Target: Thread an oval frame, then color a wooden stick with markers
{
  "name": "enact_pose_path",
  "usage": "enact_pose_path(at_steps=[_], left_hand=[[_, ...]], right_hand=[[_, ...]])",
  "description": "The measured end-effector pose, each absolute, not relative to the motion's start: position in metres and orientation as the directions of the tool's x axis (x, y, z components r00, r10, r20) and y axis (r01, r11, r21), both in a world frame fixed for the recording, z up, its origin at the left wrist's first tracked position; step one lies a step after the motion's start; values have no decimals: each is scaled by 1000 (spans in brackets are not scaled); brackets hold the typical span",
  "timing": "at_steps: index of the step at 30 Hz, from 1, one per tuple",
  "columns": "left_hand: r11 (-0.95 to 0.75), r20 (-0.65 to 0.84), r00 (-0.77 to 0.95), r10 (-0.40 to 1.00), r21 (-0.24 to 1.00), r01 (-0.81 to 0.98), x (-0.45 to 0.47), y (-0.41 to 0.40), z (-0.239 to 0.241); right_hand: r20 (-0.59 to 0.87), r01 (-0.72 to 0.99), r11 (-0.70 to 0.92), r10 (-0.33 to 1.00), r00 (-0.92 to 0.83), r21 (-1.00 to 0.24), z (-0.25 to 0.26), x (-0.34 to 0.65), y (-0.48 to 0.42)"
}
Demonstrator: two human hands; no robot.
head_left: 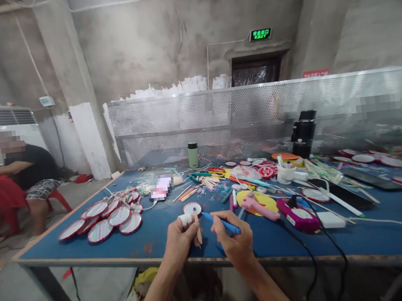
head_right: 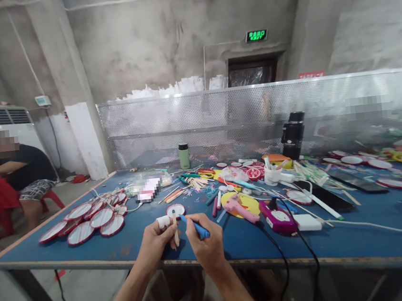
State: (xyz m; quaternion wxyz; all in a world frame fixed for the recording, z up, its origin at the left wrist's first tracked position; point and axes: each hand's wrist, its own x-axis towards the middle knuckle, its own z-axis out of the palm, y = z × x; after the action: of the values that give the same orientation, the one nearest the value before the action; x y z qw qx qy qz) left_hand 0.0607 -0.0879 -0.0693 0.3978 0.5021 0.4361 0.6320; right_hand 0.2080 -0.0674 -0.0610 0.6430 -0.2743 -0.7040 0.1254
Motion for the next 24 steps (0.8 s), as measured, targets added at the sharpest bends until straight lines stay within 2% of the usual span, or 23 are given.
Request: enact_pose_path(at_steps=[15,20,24], left_hand=[[-237,221,-164,961,968,-83,85,-68,-72],[-273,264,-158,952,961,-40,80,-77,-75],[-250,240,-168,956,968,-38,79,-80,-74]], right_hand=[[824,253,795,567,16,-552,-50,217,-54],[889,336,855,448,-93,-396,-51,215,-64],[874,363,830,480,-80,-423,-50,215,-67]])
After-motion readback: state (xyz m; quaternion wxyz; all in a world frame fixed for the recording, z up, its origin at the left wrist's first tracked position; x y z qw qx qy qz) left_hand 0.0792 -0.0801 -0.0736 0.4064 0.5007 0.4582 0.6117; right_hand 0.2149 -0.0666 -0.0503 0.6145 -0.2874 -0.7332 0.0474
